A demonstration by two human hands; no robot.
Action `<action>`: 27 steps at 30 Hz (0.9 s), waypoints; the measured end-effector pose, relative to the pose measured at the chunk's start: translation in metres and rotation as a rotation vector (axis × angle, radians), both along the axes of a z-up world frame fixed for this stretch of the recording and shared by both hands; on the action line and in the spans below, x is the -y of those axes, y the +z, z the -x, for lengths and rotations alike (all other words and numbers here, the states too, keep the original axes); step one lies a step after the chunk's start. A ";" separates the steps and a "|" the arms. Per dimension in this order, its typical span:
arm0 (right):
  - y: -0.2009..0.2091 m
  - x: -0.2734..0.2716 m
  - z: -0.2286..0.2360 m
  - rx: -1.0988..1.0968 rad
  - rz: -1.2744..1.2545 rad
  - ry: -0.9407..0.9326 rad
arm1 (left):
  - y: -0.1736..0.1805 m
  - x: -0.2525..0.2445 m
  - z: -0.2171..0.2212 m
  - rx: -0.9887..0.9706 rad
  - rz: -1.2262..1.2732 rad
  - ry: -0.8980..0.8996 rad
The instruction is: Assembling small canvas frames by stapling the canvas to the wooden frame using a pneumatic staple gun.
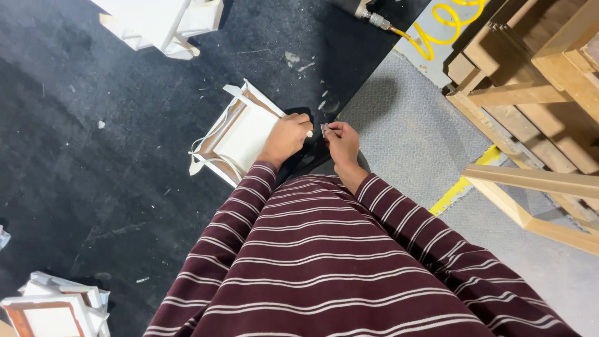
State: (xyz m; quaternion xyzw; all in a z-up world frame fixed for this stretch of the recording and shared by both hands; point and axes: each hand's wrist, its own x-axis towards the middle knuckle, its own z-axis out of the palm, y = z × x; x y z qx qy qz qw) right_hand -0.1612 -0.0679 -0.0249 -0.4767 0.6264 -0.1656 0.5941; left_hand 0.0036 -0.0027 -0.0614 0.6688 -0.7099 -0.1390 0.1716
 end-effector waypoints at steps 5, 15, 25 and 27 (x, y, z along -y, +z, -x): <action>0.011 0.000 0.002 0.043 -0.020 0.000 | 0.018 0.003 -0.003 0.082 -0.030 0.037; 0.018 -0.005 -0.009 0.164 -0.021 0.062 | 0.003 0.001 -0.018 -0.109 -0.064 0.103; 0.004 -0.003 -0.015 0.235 -0.143 -0.039 | 0.017 0.015 -0.019 -0.508 -0.125 0.202; 0.000 -0.001 -0.018 0.257 -0.196 -0.082 | 0.014 0.016 -0.021 -0.608 -0.118 0.214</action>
